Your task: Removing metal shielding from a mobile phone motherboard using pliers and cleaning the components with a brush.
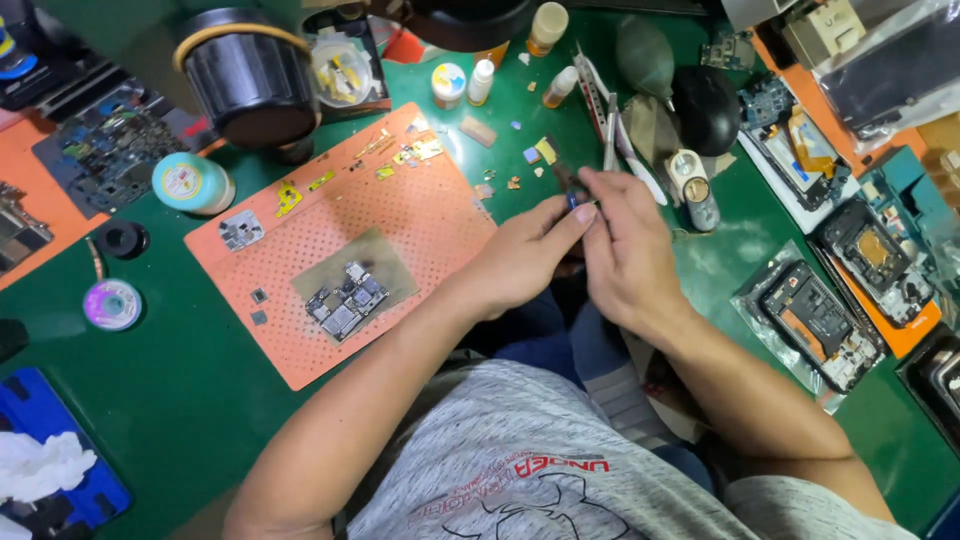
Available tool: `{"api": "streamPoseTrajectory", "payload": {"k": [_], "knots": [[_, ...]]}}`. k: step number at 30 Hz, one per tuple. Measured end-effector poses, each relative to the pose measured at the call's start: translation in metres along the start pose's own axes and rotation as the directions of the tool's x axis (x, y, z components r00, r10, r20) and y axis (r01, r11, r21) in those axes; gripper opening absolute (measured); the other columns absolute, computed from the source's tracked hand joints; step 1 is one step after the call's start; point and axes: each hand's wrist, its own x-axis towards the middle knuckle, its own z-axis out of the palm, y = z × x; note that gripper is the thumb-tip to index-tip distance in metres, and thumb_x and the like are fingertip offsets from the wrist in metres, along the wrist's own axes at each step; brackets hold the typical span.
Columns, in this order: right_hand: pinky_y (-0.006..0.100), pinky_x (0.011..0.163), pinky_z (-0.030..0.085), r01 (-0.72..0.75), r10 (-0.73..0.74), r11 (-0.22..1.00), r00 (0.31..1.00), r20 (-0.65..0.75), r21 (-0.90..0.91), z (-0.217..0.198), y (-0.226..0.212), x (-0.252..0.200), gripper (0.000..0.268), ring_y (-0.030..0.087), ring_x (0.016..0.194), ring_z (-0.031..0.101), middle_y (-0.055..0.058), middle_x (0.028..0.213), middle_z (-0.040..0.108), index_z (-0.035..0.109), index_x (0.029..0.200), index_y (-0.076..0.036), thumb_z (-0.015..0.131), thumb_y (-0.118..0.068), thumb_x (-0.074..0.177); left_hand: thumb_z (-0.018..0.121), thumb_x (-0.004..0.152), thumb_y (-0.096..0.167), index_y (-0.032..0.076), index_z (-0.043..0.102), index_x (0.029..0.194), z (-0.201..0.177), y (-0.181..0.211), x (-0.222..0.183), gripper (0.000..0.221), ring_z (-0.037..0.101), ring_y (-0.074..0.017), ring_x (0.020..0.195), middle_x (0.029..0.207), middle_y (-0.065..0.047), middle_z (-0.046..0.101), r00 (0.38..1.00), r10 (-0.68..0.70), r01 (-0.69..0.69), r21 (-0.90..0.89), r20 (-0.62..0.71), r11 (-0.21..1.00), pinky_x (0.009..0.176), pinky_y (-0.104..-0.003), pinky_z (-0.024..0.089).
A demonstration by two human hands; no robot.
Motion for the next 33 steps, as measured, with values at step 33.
{"api": "streamPoseTrajectory", "payload": {"k": [33], "knots": [[0.041, 0.056, 0.048, 0.079, 0.171, 0.865, 0.882, 0.439, -0.496, -0.064, -0.003, 0.010, 0.043, 0.024, 0.089, 0.055, 0.004, 0.102, 0.055, 0.054, 0.119, -0.017, 0.052, -0.012, 0.076, 0.039, 0.088, 0.025, 0.012, 0.046, 0.086, 0.012, 0.002, 0.019, 0.015, 0.021, -0.0056, 0.041, 0.057, 0.001, 0.033, 0.951, -0.291, 0.200, -0.503, -0.108, 0.840, 0.033, -0.018, 0.016]]}}
